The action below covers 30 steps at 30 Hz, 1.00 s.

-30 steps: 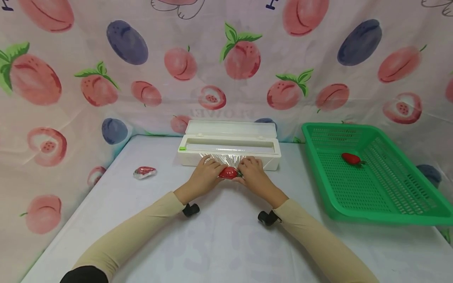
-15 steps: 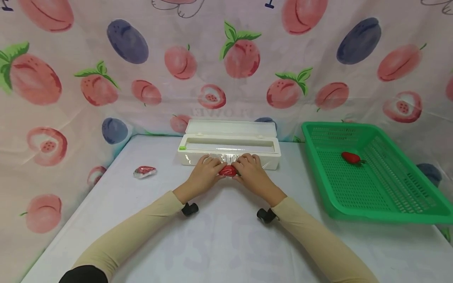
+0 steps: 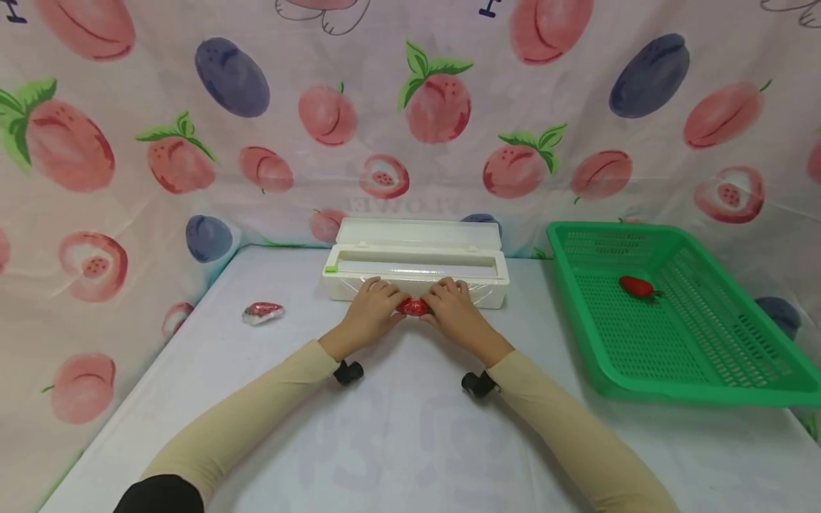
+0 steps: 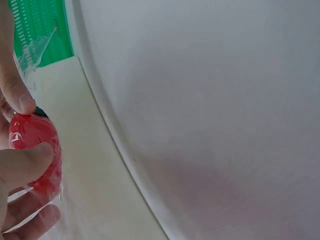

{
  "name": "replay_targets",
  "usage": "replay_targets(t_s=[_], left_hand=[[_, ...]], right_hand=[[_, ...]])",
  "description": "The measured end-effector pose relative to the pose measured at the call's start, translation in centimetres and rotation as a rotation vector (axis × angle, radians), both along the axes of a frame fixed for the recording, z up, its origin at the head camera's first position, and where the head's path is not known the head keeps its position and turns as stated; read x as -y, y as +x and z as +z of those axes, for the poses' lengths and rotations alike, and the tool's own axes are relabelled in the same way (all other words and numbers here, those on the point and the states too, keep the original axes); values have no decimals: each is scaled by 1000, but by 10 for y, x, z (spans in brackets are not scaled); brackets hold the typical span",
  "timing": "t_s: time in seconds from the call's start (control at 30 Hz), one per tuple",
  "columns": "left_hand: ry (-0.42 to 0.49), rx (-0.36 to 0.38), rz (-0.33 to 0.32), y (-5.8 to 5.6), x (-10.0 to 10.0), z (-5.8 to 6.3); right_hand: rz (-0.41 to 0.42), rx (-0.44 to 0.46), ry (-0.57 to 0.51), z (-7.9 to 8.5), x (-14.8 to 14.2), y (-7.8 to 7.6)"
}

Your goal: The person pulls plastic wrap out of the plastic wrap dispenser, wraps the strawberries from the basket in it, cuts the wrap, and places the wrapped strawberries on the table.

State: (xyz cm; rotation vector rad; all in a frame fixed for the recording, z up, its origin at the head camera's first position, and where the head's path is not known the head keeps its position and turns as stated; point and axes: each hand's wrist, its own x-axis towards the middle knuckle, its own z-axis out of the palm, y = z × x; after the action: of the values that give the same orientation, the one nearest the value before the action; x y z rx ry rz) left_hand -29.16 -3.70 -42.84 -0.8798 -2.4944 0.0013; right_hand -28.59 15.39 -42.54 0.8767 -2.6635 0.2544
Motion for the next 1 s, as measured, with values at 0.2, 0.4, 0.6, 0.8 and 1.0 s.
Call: replay_targets(t_s=[0.2,0.4,0.6,0.8,1.0], left_hand=[[-11,11,-21,-11,-1,-4],[-138,29,-29,-19,-4,-4],[-243,49,-47,-22,-6,-1],[-256,93,-87,-24,-1,1],[-241,92,-149,-25,4,1]], right_hand=[[0,-2,44,-2,4,-8],[30,-104,99,-6,10,-16],[48,-183,118,-6,12,-17],[92,-206,144,-9,9,-19],[134,-188,156,-12,5,-20]])
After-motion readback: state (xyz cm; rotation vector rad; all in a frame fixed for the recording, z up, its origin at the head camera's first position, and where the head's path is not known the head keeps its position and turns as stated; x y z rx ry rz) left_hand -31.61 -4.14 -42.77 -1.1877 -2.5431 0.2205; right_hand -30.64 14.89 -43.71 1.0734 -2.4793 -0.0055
